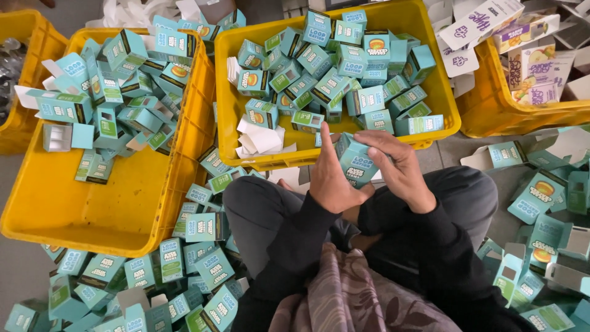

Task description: Folding flat cardboard templates into finished product boxes and placing them into storage crates.

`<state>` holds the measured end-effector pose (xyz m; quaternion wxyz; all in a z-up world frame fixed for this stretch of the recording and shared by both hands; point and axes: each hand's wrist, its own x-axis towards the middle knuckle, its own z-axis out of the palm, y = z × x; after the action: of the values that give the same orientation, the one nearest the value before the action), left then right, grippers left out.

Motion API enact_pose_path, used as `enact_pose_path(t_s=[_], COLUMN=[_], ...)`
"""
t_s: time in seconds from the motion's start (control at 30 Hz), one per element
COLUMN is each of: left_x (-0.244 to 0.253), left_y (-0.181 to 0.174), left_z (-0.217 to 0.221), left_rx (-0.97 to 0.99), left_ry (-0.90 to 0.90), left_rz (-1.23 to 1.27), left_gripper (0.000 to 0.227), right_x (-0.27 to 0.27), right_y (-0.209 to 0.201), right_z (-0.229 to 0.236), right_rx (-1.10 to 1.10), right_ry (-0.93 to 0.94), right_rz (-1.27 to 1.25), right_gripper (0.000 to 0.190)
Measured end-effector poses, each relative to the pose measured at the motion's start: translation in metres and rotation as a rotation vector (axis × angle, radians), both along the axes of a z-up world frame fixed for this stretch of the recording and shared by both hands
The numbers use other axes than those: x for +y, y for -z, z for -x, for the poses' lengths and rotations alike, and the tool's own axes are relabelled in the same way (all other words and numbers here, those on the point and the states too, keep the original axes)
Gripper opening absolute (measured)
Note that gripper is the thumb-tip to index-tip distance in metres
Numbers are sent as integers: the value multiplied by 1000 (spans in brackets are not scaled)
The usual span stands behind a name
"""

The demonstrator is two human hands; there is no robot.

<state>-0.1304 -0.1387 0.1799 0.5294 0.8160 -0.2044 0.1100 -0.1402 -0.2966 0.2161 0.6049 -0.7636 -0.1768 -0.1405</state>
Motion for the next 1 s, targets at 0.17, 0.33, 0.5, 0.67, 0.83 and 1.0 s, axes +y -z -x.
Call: enact_pose_path(t_s=[0.17, 0.33, 0.5, 0.67, 0.83, 1.0], left_x=[3, 6, 12, 12, 19, 20], left_y=[-9, 0, 33, 84, 96, 116], left_z=[1, 1, 17, 43, 49, 38], left_rx=[29, 31, 139, 219, 376, 413], left_ry=[-14, -15, 35, 54, 165, 320], left_rz=[45, 66, 40, -34, -171, -231], left_gripper=[136, 140, 140, 145, 147, 149], right_x=[12, 21, 23, 9, -4, -36], right_y=[-12, -5, 29, 77, 119, 129], right_z=[11, 15, 26, 49, 67, 50], right_rx=[22, 12, 34, 71, 275, 374], right_ry=[-25, 49, 67, 48, -16, -164], right_rz=[68, 218, 302, 358, 225, 276], right_gripper=[41, 53, 49, 45, 45, 68])
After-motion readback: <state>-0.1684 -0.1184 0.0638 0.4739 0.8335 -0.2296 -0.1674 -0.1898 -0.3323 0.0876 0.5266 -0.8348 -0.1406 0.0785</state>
